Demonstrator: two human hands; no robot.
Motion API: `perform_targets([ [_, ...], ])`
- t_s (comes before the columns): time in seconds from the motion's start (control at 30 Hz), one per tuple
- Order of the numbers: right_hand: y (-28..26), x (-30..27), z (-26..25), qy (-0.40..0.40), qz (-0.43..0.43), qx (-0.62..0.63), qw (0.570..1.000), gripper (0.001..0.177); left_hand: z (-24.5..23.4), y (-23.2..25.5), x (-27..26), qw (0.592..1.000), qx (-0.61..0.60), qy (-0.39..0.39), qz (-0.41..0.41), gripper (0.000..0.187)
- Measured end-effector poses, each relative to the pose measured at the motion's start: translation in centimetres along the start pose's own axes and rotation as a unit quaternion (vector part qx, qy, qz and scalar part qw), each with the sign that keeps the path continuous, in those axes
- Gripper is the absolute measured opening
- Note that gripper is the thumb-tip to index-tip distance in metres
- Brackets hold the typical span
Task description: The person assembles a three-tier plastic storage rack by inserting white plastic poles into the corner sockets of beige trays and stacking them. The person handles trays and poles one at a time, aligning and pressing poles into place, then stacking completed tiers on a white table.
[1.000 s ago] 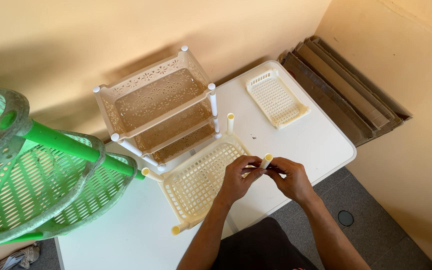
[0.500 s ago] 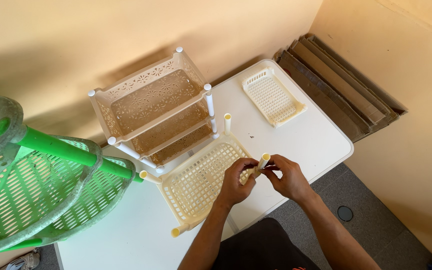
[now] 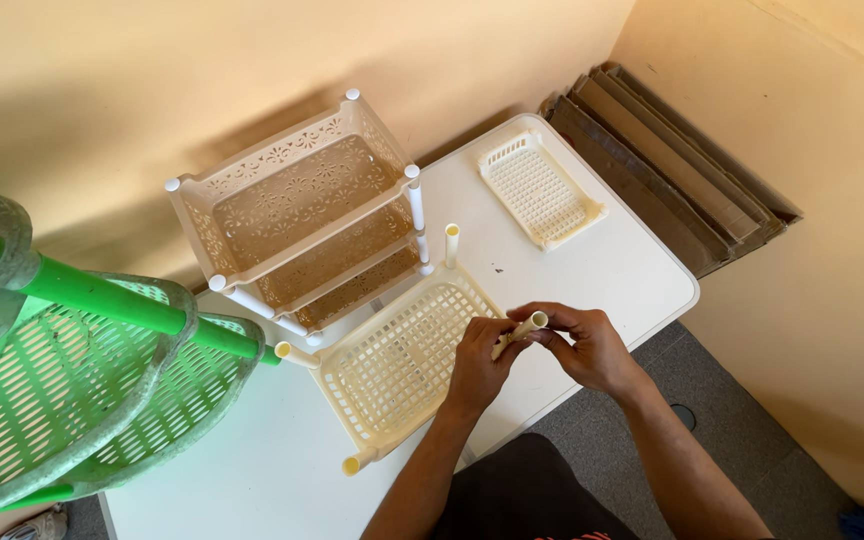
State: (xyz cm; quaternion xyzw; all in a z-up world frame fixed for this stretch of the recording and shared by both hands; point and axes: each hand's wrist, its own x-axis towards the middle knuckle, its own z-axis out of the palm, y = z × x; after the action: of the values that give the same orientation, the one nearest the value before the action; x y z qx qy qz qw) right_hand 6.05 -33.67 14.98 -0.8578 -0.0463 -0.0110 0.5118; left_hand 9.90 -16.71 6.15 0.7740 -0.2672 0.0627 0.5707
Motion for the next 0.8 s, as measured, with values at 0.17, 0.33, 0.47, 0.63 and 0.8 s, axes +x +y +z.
perform_targets([
  [0.17, 1.5, -0.4, 0.7, 0.051, -0.013, -0.076, 0.996, 0.03, 0.0, 0.1, -0.2, 0.999, 0.002, -0.03, -0.024, 0.031],
  [0.33, 0.7, -0.2, 1.7, 0.11, 0.001, -0.099, 0.989, 0.033, -0.1, 0.2, 0.0, 0.997, -0.027, -0.045, -0.048, 0.033],
  [0.47, -0.5, -0.1, 0.4, 0.05, -0.075, -0.09, 0.992, 0.046, -0.2, 0.1, 0.2, 0.996, -0.024, -0.051, -0.065, 0.033],
  [0.63, 0.1, 0.2, 0.3, 0.004, 0.026, -0.045, 0.999, 0.032, -0.3, 0.1, 0.4, 0.994, -0.035, -0.052, -0.084, 0.032],
  [0.8, 0.5, 0.0, 1.4, 0.096, 0.045, -0.108, 0.988, 0.038, -0.3, 0.2, 0.2, 0.995, -0.042, -0.049, -0.082, 0.032],
])
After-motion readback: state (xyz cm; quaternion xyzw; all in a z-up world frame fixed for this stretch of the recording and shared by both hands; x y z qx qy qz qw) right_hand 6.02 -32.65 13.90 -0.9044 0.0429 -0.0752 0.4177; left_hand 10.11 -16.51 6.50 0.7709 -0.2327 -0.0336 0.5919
